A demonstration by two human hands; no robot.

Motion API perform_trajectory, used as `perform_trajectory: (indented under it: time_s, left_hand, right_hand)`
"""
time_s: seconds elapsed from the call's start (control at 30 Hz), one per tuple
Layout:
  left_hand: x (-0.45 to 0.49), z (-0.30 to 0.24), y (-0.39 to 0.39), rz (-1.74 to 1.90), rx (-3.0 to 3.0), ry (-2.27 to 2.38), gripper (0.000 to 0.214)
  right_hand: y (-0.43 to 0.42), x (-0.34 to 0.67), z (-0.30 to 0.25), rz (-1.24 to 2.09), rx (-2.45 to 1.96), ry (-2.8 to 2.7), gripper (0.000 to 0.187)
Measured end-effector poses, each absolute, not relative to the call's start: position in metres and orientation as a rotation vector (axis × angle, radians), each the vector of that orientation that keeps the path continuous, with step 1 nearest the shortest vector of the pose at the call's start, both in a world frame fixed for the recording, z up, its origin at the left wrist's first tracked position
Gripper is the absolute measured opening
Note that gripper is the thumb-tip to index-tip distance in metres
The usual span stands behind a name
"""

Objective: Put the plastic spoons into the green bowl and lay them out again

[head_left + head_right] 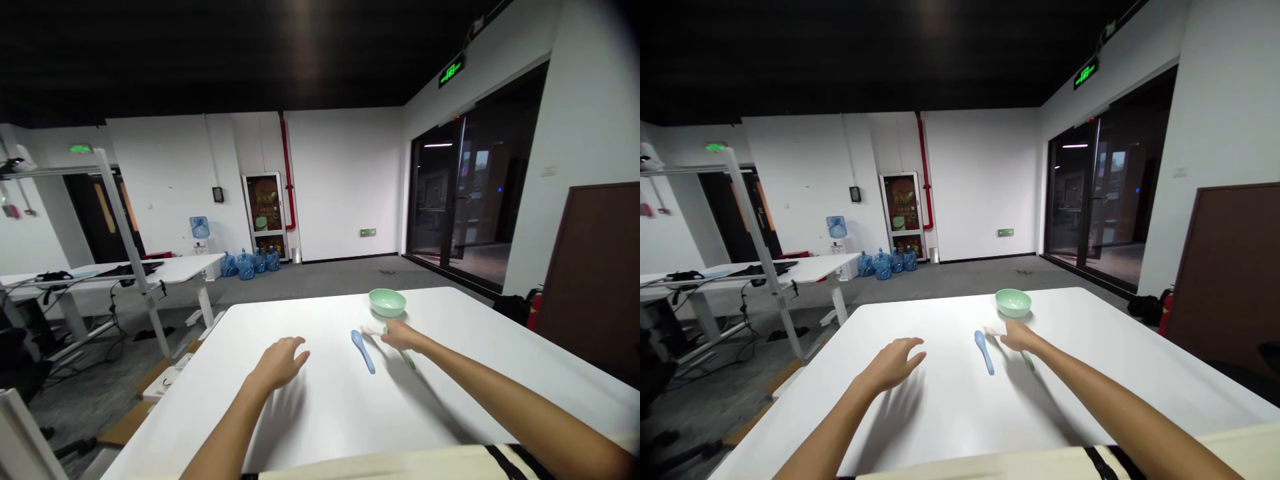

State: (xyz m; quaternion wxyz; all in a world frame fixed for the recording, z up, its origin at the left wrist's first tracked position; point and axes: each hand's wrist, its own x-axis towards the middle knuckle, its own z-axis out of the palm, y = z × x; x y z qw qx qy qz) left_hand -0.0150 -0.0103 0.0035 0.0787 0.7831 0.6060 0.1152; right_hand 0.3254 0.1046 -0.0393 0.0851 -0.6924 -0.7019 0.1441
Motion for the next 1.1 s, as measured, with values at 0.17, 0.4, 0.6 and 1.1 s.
perform_trajectory:
  time_s: [0.17,0.4,0.6,1.1]
  left_hand:
    - [-0.015,0.002,-0.009,0.353,2.348,1.816,0.055]
    - [-0.015,0.001,-0.009,0.348,2.352,1.814,0.056]
    - [-0.014,0.003,-0.01,0.342,2.35,1.817,0.055]
    - [-0.014,0.004,-0.011,0.352,2.341,1.819,0.055]
  right_hand:
    - [0.098,0.318,-0.05,0.457,-2.099,-2.099,0.02]
    - [0.093,0.312,-0.055,0.477,-2.134,-2.076,0.02]
    - [0.09,0.308,-0.061,0.515,-2.104,-2.129,0.021]
    - [0.083,0.304,-0.065,0.596,-2.097,-2.161,0.014]
